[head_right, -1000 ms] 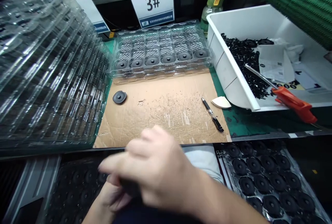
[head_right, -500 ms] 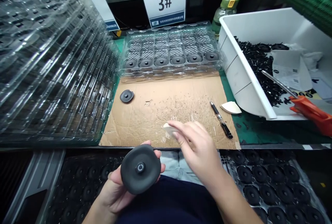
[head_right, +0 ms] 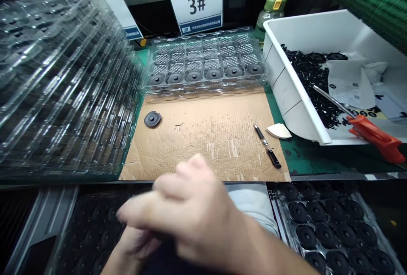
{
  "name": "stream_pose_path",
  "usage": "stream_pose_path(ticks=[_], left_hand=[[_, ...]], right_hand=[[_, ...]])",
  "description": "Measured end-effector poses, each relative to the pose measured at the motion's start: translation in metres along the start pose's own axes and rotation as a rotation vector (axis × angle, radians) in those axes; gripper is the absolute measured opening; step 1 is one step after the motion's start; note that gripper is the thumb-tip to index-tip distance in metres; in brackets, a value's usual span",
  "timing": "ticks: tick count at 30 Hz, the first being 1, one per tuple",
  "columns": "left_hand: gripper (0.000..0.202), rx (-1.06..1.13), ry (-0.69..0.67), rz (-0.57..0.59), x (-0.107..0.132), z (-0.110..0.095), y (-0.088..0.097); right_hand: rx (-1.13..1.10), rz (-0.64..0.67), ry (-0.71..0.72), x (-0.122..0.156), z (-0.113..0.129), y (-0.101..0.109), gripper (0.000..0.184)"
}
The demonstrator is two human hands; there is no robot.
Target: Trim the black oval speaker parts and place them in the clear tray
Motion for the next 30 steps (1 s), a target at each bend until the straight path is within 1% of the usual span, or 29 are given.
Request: stream_pose_path(ticks=[1,2,4,5,6,8,10,12,14,15,16,17,18,19,20,22,23,24,25,26,28,29,30], left_hand=[[0.054,0.03,-0.014,0.027,0.001,-0.003,-0.002],[0.057,0.069,-0.025,0.065,0.003,-0.005,-0.004],[0.051,0.141,-0.034,0.127,0.006,-0.009,-0.006],[0.045,0.167,-0.034,0.142,0.007,-0.011,-0.006],[0.04,0.18,-0.033,0.148,0.007,-0.011,-0.005],[0.038,0.19,-0.039,0.155,0.006,-0.011,-0.004],[0.042,0.198,-0.041,0.162,0.004,-0.01,-0.004],[0.044,0.195,-0.034,0.154,0.002,-0.009,-0.006],[0.045,0.183,-0.026,0.126,0.002,-0.006,-0.008],[0.046,0.174,-0.035,0.092,0.002,-0.005,-0.009],[0.048,0.162,-0.052,0.051,0.002,-0.004,-0.008],[0.051,0.151,-0.074,0.013,0.001,-0.003,-0.007],[0.052,0.141,-0.1,-0.02,0.001,-0.002,-0.006],[0.052,0.133,-0.125,-0.044,0.001,-0.002,-0.004],[0.051,0.129,-0.146,-0.053,0.001,-0.002,-0.003],[0.049,0.132,-0.177,-0.053,0.001,-0.003,-0.001],[0.049,0.133,-0.182,-0.06,0.001,-0.003,-0.001],[0.05,0.126,-0.174,-0.071,0.001,-0.003,-0.002],[0.052,0.115,-0.154,-0.077,0.002,-0.003,-0.004],[0.053,0.102,-0.129,-0.079,0.003,-0.003,-0.007],[0.05,0.083,-0.091,-0.066,0.005,-0.005,-0.01],[0.047,0.083,-0.085,-0.051,0.006,-0.006,-0.01],[0.047,0.088,-0.08,-0.028,0.006,-0.007,-0.01]], right_hand=[[-0.021,0.028,-0.094,0.002,-0.011,0.004,0.031],[-0.028,0.025,-0.192,0.006,-0.025,0.008,0.028],[0.011,-0.04,-0.367,0.022,-0.056,0.013,0.024],[0.041,-0.052,-0.433,0.033,-0.07,0.011,0.023],[0.07,-0.043,-0.478,0.045,-0.083,0.006,0.023],[0.114,-0.009,-0.521,0.068,-0.1,-0.006,0.023],[0.131,0.005,-0.544,0.081,-0.104,-0.015,0.021],[0.143,-0.031,-0.577,0.079,-0.094,-0.013,0.021],[0.14,-0.151,-0.585,0.064,-0.07,-0.002,0.022],[0.128,-0.226,-0.555,0.053,-0.055,0.004,0.023],[0.109,-0.29,-0.499,0.042,-0.039,0.008,0.024],[0.08,-0.314,-0.392,0.032,-0.023,0.011,0.025],[0.062,-0.302,-0.285,0.023,-0.009,0.011,0.025],[0.044,-0.259,-0.206,0.016,0.002,0.009,0.025],[0.023,-0.194,-0.157,0.012,0.009,0.006,0.024],[-0.022,-0.048,-0.171,0.007,0.012,-0.002,0.022],[-0.037,0.009,-0.193,0.006,0.01,-0.006,0.022],[-0.037,0.034,-0.205,0.004,0.008,-0.008,0.021],[-0.015,0.011,-0.195,0.002,0.007,-0.009,0.02],[0.021,-0.041,-0.169,0.0,0.006,-0.009,0.02],[0.056,-0.119,-0.105,-0.001,0.008,-0.007,0.021],[0.046,-0.114,-0.092,0.001,0.01,-0.005,0.022],[0.025,-0.069,-0.097,0.004,0.011,-0.003,0.022]])
Point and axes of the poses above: each hand's wrist, its own x-axis away from the middle knuckle, its own y-axis out of the back of the hand, z = x × y, the point moved 3 cm from there along -x, towards the middle knuckle, and after that the axes turned 10 degrees about -z, right-handed, at the moved point
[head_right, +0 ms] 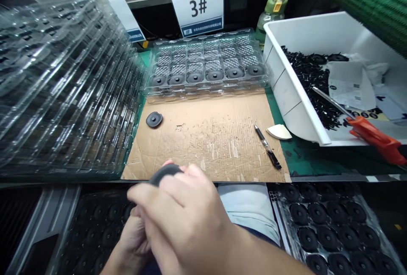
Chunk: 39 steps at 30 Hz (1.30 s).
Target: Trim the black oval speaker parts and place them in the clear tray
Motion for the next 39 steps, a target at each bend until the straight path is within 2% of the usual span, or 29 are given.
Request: stream_pose_path(ticks=[3,5,7,10,12,14,16,18,20,21,24,25,28,30,32,35,39], left_hand=[[0.049,0.017,0.048,0.045,-0.002,-0.002,0.005],[0.05,0.026,0.091,0.051,-0.005,0.0,0.007],[0.051,0.037,0.1,0.051,-0.007,0.0,0.008],[0.057,0.071,0.076,0.079,-0.007,-0.003,0.005],[0.057,0.092,0.069,0.137,-0.004,-0.007,0.004],[0.055,0.103,0.062,0.187,0.0,-0.01,0.005],[0.051,0.112,0.037,0.204,0.002,-0.011,0.007],[0.048,0.121,0.014,0.206,0.002,-0.011,0.008],[0.049,0.128,0.004,0.211,0.002,-0.009,0.006],[0.05,0.122,0.0,0.203,0.001,-0.008,0.005],[0.05,0.071,-0.017,0.142,-0.001,-0.006,0.003],[0.051,0.051,-0.026,0.113,-0.001,-0.006,0.004],[0.056,0.034,-0.039,0.0,0.0,-0.005,0.011],[0.059,0.049,-0.042,-0.043,0.002,-0.004,0.015],[0.06,0.06,-0.042,-0.037,0.002,-0.003,0.017],[0.053,0.067,-0.059,-0.047,-0.001,-0.004,0.018],[0.048,0.102,-0.045,-0.004,-0.004,-0.007,0.017]], right_hand=[[0.015,0.149,-0.084,0.012,-0.003,0.013,0.022],[0.125,0.144,-0.109,0.016,-0.008,0.024,0.023],[0.222,0.125,-0.073,0.013,-0.014,0.028,0.024],[0.172,0.113,-0.037,0.006,-0.026,0.022,0.029],[0.073,0.046,-0.108,0.004,-0.036,0.017,0.029],[0.01,-0.062,-0.245,0.009,-0.046,0.016,0.027],[0.008,-0.171,-0.373,0.018,-0.05,0.022,0.025],[0.057,-0.232,-0.421,0.025,-0.044,0.033,0.025],[0.117,-0.245,-0.359,0.025,-0.03,0.042,0.026],[0.13,-0.217,-0.282,0.022,-0.022,0.044,0.028],[0.111,-0.043,-0.005,0.009,-0.003,0.037,0.029],[0.102,0.029,0.046,0.006,-0.001,0.031,0.028],[0.166,0.154,0.021,0.001,-0.006,0.018,0.033],[0.177,0.153,-0.02,0.0,-0.009,0.012,0.035],[0.059,0.092,-0.035,0.001,-0.011,0.008,0.036],[-0.128,0.061,-0.139,0.005,-0.029,0.001,0.03],[-0.095,0.04,-0.495,0.028,-0.093,-0.006,0.02]])
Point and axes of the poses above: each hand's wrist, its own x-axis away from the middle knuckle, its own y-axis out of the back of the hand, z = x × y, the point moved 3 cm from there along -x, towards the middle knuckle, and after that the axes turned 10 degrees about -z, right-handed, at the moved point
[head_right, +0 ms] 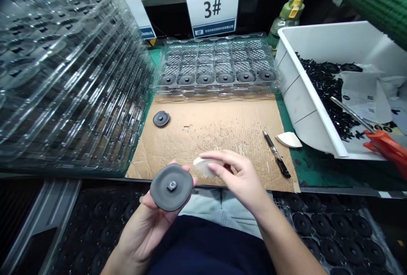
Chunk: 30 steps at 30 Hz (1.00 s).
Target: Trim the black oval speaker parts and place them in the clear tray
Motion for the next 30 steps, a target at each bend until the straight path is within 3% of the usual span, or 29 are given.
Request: stream_pose_path(ticks=[3,5,7,9,11,14,16,18,19,23,27,30], left_hand=[[0.051,0.003,0.011,0.006,0.001,-0.002,-0.002],[0.053,-0.01,0.024,-0.019,0.002,-0.001,-0.005],[0.054,-0.014,0.038,-0.038,0.002,0.001,-0.008],[0.054,-0.007,0.033,-0.04,0.001,0.004,-0.012],[0.053,-0.016,0.029,-0.037,-0.001,0.007,-0.013],[0.055,-0.05,0.053,-0.037,-0.004,0.01,-0.006],[0.058,-0.073,0.05,-0.068,-0.007,0.009,0.001],[0.057,-0.093,0.029,-0.106,-0.009,0.008,0.004],[0.054,-0.103,0.031,-0.113,-0.009,0.008,0.003],[0.044,-0.102,0.104,-0.084,-0.005,0.009,-0.006],[0.052,-0.09,0.107,-0.039,-0.002,0.003,-0.006],[0.054,-0.077,0.108,0.011,-0.004,0.004,-0.01]], right_hand=[[0.068,-0.009,-0.073,0.004,-0.043,-0.003,0.022],[0.094,-0.006,-0.089,0.009,-0.051,-0.003,0.02],[0.103,-0.058,-0.113,0.012,-0.036,-0.001,0.021],[0.074,-0.192,-0.09,0.013,-0.003,0.004,0.023],[0.009,-0.352,0.058,0.013,0.038,0.007,0.021],[0.032,-0.231,0.346,0.013,0.082,-0.005,0.022],[0.063,-0.047,0.363,0.012,0.089,-0.014,0.021],[0.083,0.099,0.293,0.009,0.085,-0.02,0.019],[0.092,0.097,0.279,0.007,0.083,-0.021,0.019],[0.102,-0.116,0.38,0.006,0.083,-0.015,0.022],[0.051,0.13,0.32,0.022,0.077,-0.002,0.018],[0.221,0.015,0.29,0.024,0.074,0.016,0.02]])
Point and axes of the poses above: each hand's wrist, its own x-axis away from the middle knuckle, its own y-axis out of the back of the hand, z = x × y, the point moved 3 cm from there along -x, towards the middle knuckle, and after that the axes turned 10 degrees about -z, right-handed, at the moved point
